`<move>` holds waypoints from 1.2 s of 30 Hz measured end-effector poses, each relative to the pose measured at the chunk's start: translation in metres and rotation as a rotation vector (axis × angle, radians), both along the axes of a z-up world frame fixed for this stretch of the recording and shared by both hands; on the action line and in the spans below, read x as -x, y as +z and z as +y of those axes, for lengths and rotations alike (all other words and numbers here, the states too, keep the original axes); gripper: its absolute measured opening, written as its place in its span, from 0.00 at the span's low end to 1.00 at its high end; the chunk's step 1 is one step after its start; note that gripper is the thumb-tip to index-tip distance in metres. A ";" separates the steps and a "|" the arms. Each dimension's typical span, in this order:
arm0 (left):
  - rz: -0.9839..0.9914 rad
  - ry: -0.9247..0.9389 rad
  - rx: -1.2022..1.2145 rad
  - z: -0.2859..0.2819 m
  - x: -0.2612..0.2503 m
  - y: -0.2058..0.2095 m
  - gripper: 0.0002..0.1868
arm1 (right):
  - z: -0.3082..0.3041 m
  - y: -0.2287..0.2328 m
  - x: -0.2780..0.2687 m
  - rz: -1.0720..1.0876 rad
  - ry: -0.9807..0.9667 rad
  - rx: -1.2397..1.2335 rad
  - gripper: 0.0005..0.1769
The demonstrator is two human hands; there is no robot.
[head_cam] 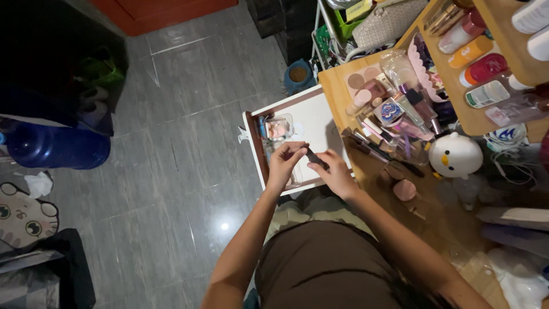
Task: The person empties a bedroom drawer and reorganizes its contents. They remove various cosmetic items including compacts, tubes, and brushes, place them on the desk, then return them into the drawer in a more organized arrangement.
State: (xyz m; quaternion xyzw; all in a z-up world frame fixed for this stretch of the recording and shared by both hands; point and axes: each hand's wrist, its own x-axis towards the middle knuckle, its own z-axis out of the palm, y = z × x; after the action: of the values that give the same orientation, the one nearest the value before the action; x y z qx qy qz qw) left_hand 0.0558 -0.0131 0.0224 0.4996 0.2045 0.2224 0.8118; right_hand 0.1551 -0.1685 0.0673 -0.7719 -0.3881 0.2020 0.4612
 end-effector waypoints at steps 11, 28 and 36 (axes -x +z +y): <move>-0.011 0.055 0.024 0.003 -0.007 0.011 0.12 | 0.007 0.025 -0.013 -0.195 0.078 -0.031 0.15; -0.016 0.019 -0.195 0.010 -0.032 0.076 0.09 | 0.014 0.072 -0.041 -0.316 0.115 -0.099 0.14; -0.135 0.162 -0.152 -0.003 -0.040 0.088 0.11 | 0.026 0.075 -0.030 -0.090 -0.056 -0.070 0.12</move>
State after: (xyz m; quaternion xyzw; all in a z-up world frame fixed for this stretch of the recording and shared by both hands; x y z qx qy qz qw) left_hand 0.0962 -0.0158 0.1100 0.5254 0.1719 0.3353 0.7629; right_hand 0.1855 -0.1427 0.1421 -0.7741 -0.3933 0.1405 0.4757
